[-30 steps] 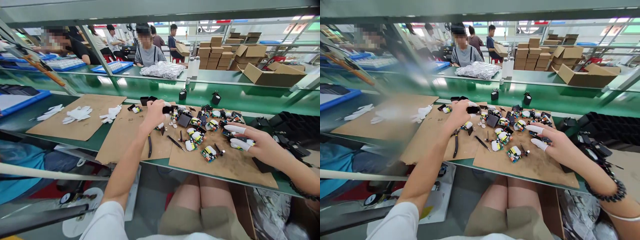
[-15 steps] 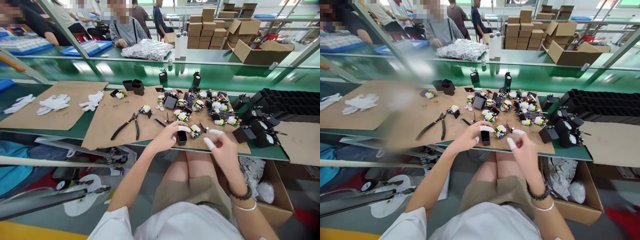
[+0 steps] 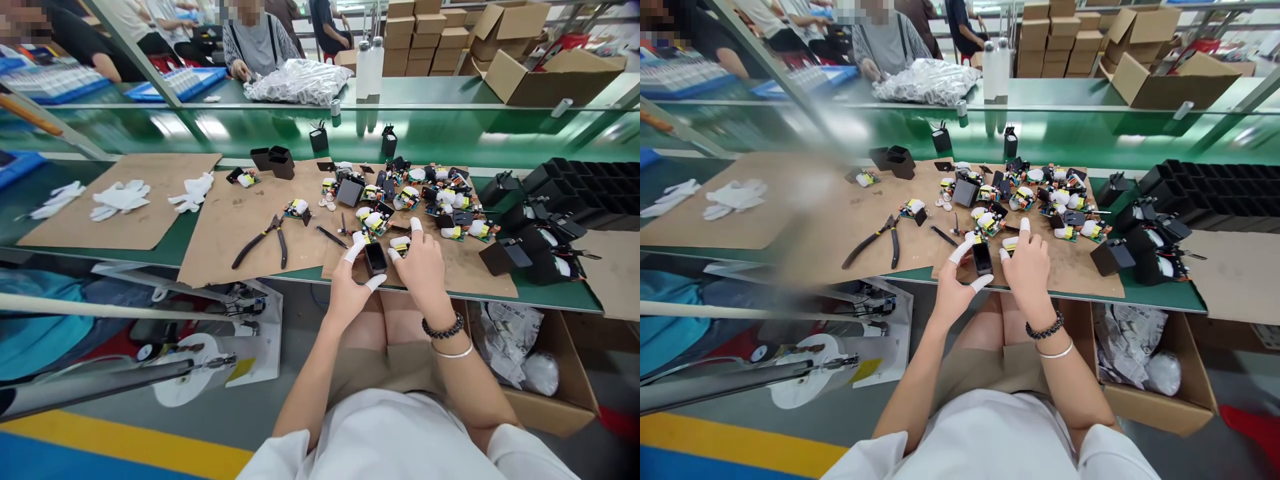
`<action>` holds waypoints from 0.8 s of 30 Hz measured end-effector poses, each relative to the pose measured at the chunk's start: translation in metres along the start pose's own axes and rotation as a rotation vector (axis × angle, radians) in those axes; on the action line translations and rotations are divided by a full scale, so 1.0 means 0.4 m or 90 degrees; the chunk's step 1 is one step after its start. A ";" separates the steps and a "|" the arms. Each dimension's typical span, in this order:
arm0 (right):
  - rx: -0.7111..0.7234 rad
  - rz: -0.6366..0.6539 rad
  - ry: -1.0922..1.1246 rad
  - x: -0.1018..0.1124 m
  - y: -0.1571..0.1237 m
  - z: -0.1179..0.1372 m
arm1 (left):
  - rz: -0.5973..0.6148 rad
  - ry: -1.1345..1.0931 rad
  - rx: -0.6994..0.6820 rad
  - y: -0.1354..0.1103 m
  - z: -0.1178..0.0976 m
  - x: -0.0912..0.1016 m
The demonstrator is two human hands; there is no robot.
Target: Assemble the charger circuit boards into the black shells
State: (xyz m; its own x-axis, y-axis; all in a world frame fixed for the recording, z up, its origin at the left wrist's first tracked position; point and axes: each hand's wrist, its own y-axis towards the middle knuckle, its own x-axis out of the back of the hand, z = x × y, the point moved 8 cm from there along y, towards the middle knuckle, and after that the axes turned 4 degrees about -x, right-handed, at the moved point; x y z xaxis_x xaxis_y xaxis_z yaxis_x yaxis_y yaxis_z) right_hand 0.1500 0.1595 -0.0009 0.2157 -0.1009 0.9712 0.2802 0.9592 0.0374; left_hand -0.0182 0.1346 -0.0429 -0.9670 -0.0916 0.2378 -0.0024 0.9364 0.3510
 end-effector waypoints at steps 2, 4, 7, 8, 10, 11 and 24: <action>0.003 0.022 -0.049 0.004 0.004 -0.015 | 0.015 0.017 -0.002 0.000 0.003 0.001; 0.002 0.052 -0.090 0.010 0.013 -0.035 | 0.030 0.039 0.005 -0.001 0.007 0.000; 0.024 0.109 -0.121 0.026 0.034 -0.054 | 0.040 0.068 0.015 0.001 0.009 -0.003; 0.041 0.131 -0.131 0.031 0.040 -0.054 | 0.040 0.075 0.015 0.002 0.008 -0.003; 0.084 0.172 -0.149 0.043 0.049 -0.043 | 0.042 0.086 0.015 0.005 0.006 -0.006; 0.106 0.188 -0.158 0.049 0.050 -0.034 | 0.044 0.088 0.014 0.006 0.006 -0.007; 0.141 0.228 -0.198 0.077 0.043 0.015 | -0.006 -0.019 -0.069 0.001 0.002 0.005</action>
State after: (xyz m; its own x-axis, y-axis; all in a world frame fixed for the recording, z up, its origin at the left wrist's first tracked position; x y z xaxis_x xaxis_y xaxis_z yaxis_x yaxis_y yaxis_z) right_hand 0.1559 0.1745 0.0312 -0.0357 0.2950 0.9548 0.0287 0.9554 -0.2941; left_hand -0.0203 0.1353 -0.0431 -0.9741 -0.0881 0.2081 0.0153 0.8930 0.4498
